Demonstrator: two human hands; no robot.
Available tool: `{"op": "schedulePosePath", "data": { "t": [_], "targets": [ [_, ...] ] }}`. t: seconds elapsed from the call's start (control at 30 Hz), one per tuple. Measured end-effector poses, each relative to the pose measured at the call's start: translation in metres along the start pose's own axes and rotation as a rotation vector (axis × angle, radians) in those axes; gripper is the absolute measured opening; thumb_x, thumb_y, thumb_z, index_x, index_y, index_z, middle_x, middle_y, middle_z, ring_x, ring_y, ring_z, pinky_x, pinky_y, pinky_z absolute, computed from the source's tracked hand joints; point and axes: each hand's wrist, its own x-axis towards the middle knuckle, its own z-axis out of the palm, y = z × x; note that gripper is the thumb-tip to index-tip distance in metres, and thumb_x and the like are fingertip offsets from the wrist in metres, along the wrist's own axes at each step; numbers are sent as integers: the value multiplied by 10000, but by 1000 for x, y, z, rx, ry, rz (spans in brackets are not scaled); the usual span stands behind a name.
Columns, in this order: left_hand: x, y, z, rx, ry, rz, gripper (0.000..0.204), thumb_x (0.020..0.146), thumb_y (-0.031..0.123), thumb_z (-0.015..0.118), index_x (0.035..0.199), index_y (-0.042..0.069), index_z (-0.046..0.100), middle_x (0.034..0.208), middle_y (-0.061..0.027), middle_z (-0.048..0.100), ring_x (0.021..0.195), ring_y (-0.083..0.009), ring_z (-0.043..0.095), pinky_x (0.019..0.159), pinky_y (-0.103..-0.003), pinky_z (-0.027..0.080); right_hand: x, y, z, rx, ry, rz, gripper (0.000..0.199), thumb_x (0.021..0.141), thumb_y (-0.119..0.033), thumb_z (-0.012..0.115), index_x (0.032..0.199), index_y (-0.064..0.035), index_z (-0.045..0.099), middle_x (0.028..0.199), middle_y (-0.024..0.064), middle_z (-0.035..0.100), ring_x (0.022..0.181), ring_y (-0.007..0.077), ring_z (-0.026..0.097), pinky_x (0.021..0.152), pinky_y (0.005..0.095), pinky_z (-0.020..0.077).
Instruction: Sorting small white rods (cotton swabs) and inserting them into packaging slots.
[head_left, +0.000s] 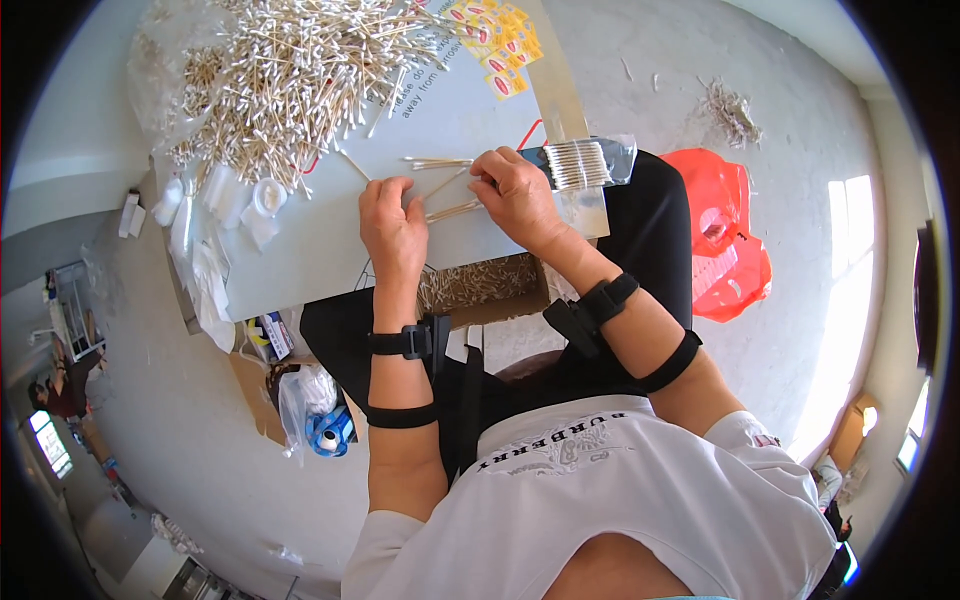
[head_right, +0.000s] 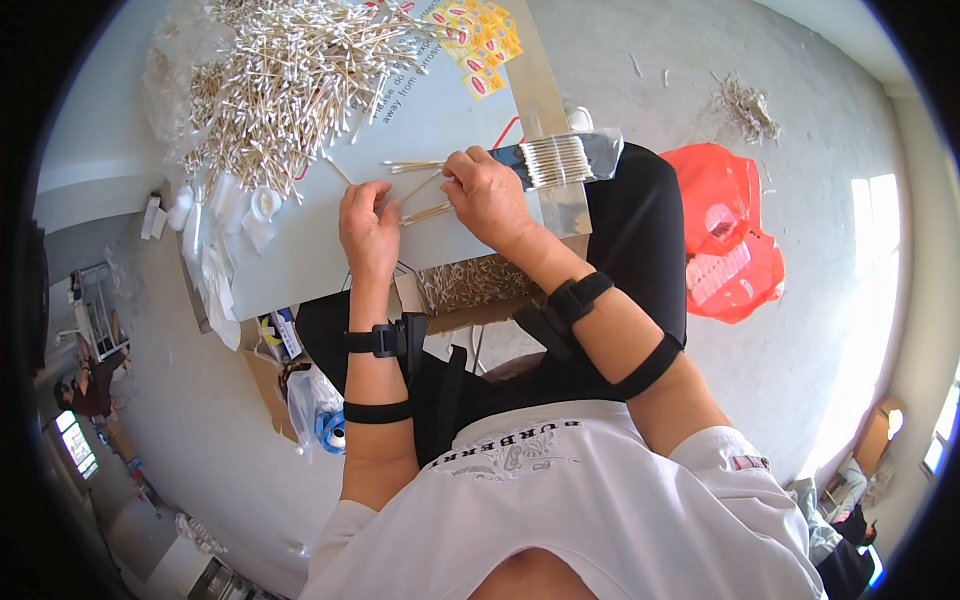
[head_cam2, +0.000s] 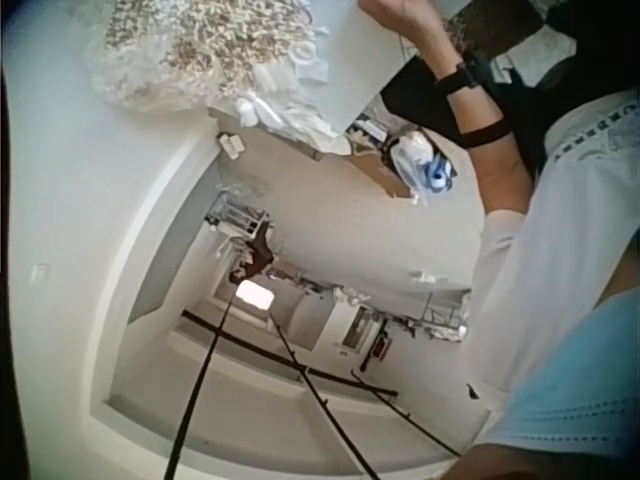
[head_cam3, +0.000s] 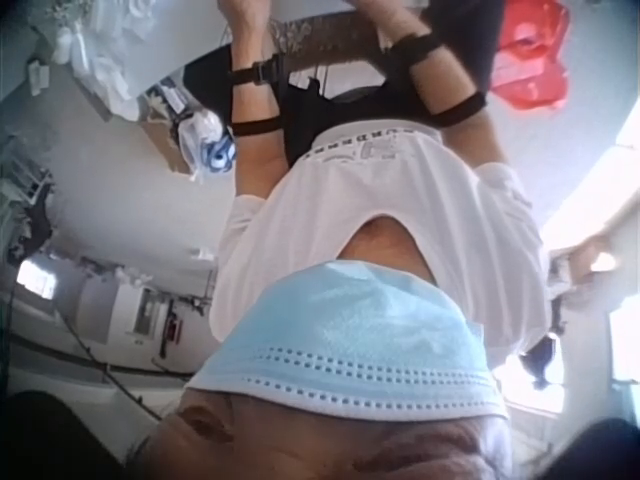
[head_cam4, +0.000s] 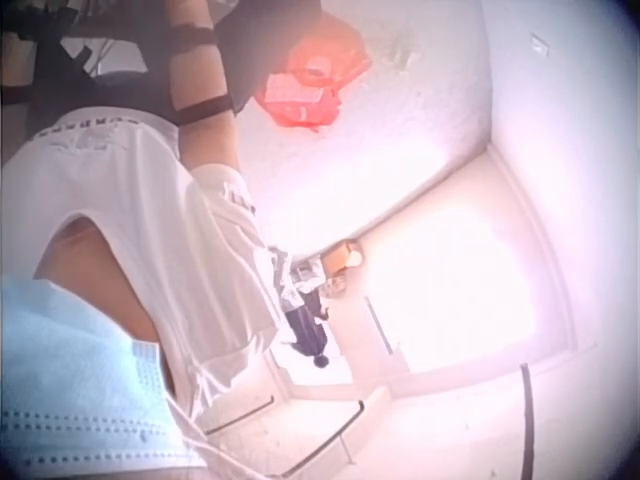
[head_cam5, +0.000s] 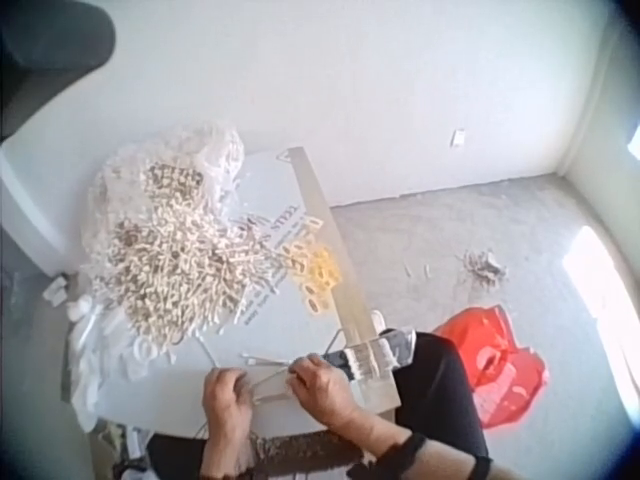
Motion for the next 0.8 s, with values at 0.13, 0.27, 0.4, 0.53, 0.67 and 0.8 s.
{"op": "schedulePosePath", "data": {
  "t": [0.13,0.27,0.4,0.53,0.67,0.8],
  "targets": [
    [8,6,2,-11,-12,-5,258,736,-55,642,968,58,634,890,-81,571,932,-301,553,813,-401,467,16,1,-1,-39,22,27,133,778,-73,678,892,-37,620,833,124,606,745,317,621,656,381,504],
    [13,6,5,22,-2,22,269,730,-60,645,968,63,638,876,-82,564,922,-297,556,802,-401,472,29,4,0,-109,-18,12,99,796,-100,659,879,-55,632,816,114,595,754,322,617,659,394,501],
    [15,5,4,64,-3,62,237,727,-56,651,934,59,641,869,-82,562,911,-295,558,787,-402,475,40,11,6,-221,-39,-18,54,811,-129,625,828,-80,643,798,103,577,744,326,615,641,422,499],
    [14,1,4,48,-1,95,211,712,-36,681,898,55,640,879,-85,570,904,-300,560,781,-402,476,48,12,8,-268,-50,2,62,815,-131,631,833,-74,647,801,98,587,759,321,614,654,402,497],
    [12,2,4,32,-25,83,222,690,-15,713,886,54,635,888,-89,574,907,-303,562,780,-406,476,50,17,6,-180,-19,1,61,807,-125,638,832,-70,648,807,97,596,750,312,614,654,392,495],
    [10,3,3,65,-54,72,227,682,-1,727,881,47,626,894,-93,576,913,-306,565,784,-412,475,45,15,-1,-51,-13,28,58,793,-108,648,830,-64,652,802,98,599,740,294,615,651,379,489]
  ]
}}
